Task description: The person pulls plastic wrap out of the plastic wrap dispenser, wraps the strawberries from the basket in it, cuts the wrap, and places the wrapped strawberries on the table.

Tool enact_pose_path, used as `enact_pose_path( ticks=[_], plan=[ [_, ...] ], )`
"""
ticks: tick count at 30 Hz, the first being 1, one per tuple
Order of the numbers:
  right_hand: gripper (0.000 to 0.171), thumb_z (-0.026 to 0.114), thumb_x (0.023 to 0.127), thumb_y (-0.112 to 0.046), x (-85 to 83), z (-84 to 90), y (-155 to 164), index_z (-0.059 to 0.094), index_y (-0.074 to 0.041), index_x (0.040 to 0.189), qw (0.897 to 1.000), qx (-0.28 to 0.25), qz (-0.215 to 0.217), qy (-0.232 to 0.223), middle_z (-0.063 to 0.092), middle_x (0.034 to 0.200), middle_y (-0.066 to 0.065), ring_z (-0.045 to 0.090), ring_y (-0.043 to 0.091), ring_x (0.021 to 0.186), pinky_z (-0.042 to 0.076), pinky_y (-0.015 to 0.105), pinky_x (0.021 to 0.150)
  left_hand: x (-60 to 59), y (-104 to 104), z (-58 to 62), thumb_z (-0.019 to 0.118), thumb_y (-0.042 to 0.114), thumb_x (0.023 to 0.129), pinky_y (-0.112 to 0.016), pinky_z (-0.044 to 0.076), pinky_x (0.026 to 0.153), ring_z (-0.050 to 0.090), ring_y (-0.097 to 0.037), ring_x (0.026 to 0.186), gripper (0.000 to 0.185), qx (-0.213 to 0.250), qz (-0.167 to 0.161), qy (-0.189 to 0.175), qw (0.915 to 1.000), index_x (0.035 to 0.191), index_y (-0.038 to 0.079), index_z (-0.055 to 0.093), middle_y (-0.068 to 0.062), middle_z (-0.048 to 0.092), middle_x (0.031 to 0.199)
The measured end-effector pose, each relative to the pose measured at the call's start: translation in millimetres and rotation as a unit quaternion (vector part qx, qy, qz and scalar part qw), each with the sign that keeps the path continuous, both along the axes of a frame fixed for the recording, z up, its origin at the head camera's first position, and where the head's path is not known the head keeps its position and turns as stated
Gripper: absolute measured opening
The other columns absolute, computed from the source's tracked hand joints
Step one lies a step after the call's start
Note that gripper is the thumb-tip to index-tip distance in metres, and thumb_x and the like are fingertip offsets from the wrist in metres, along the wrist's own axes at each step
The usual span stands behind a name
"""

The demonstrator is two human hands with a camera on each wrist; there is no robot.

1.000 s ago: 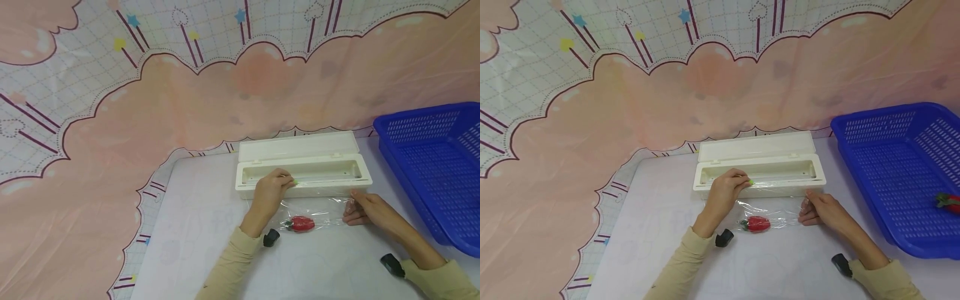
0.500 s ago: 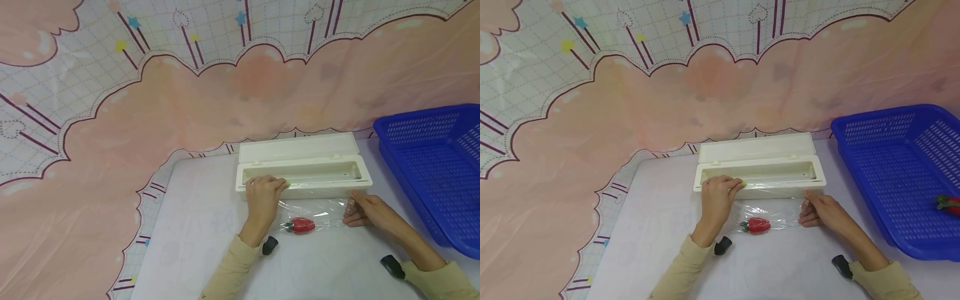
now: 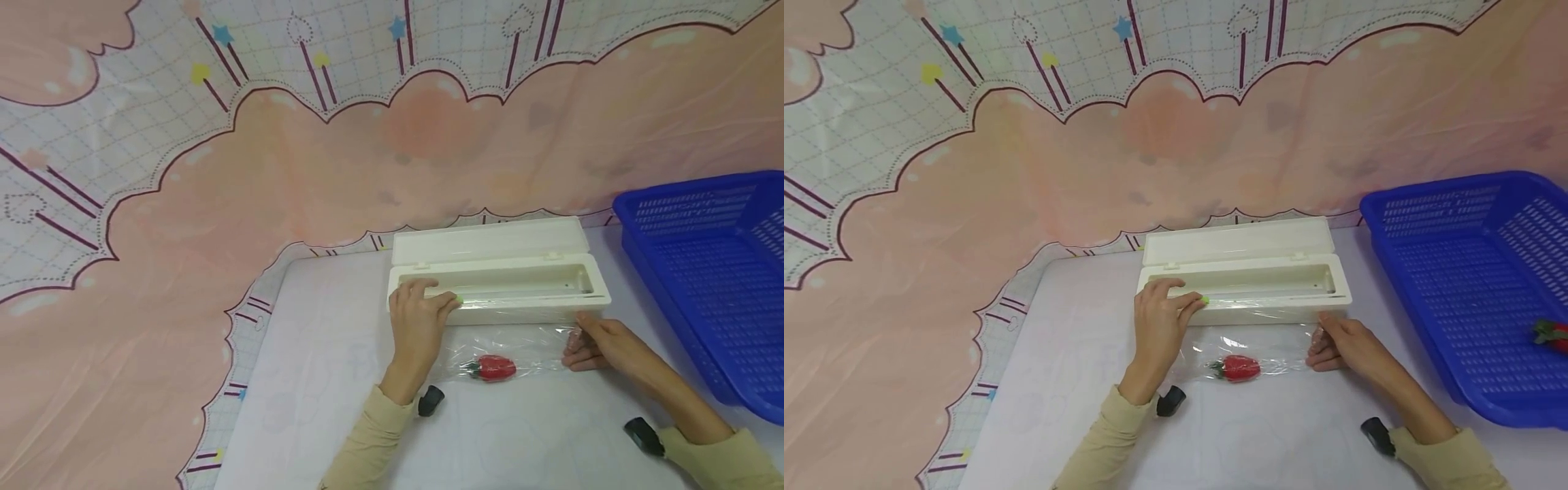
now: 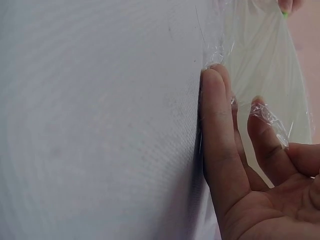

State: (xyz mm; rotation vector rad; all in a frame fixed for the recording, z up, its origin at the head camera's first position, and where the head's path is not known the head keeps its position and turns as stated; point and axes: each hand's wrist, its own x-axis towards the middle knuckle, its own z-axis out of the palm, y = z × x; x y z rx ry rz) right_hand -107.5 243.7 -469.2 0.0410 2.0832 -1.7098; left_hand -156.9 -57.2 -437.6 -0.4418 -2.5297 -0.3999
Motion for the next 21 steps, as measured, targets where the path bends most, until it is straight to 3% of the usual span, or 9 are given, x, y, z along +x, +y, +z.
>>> enact_pose_path(
  ticks=[2,5,10,14,21],
  plan=[
    [0.06,0.023,0.111,-0.034,0.3,-0.6,-1,0.059,0.011,0.096,1.0,0.001,0.0,-0.004,0.07,0.087,0.011,0.073,0.016,0.08,0.061,0.034,0.075,2.1,1,1.7,0.074,0.041,0.082,-0.06,0.041,0.103,0.053,-0.029,0.125,0.017,0.019,0.016,-0.03,0.9992,0.091,0.03,0.082,-0.003,0.068,0.12],
    [0.06,0.023,0.111,-0.035,0.6,-1.1,-1,0.06,0.01,0.096,1.0,0.003,-0.003,-0.01,0.07,0.088,0.011,0.073,0.016,0.08,0.061,0.034,0.075,4.3,2,4.6,0.073,0.042,0.082,-0.078,0.031,0.101,0.042,-0.04,0.138,0.019,0.054,0.039,-0.082,0.9944,0.092,0.029,0.082,-0.008,0.061,0.134],
    [0.061,0.023,0.11,-0.037,1.3,-0.3,0,0.06,0.01,0.095,1.0,0.004,-0.002,-0.007,0.071,0.088,0.012,0.072,0.016,0.08,0.061,0.033,0.075,4.0,5,10.3,0.075,0.038,0.082,-0.08,0.027,0.101,0.035,-0.047,0.141,0.019,0.093,0.05,-0.133,0.9855,0.093,0.024,0.082,-0.011,0.054,0.144],
    [0.062,0.024,0.11,-0.038,1.7,0.3,0,0.06,0.01,0.096,1.0,0.009,-0.005,-0.007,0.071,0.089,0.013,0.072,0.015,0.08,0.061,0.032,0.075,2.4,5,13.0,0.078,0.036,0.08,-0.079,0.026,0.103,0.037,-0.045,0.141,0.017,0.113,0.054,-0.148,0.981,0.091,0.024,0.083,-0.011,0.054,0.143],
    [0.062,0.025,0.11,-0.039,2.0,0.2,1,0.059,0.012,0.098,1.0,0.012,-0.008,-0.008,0.072,0.091,0.014,0.072,0.015,0.081,0.061,0.032,0.076,0.8,2,13.2,0.082,0.034,0.077,-0.073,0.031,0.102,0.048,-0.033,0.134,0.015,0.117,0.055,-0.128,0.9833,0.087,0.023,0.083,-0.01,0.059,0.138]
  ],
)
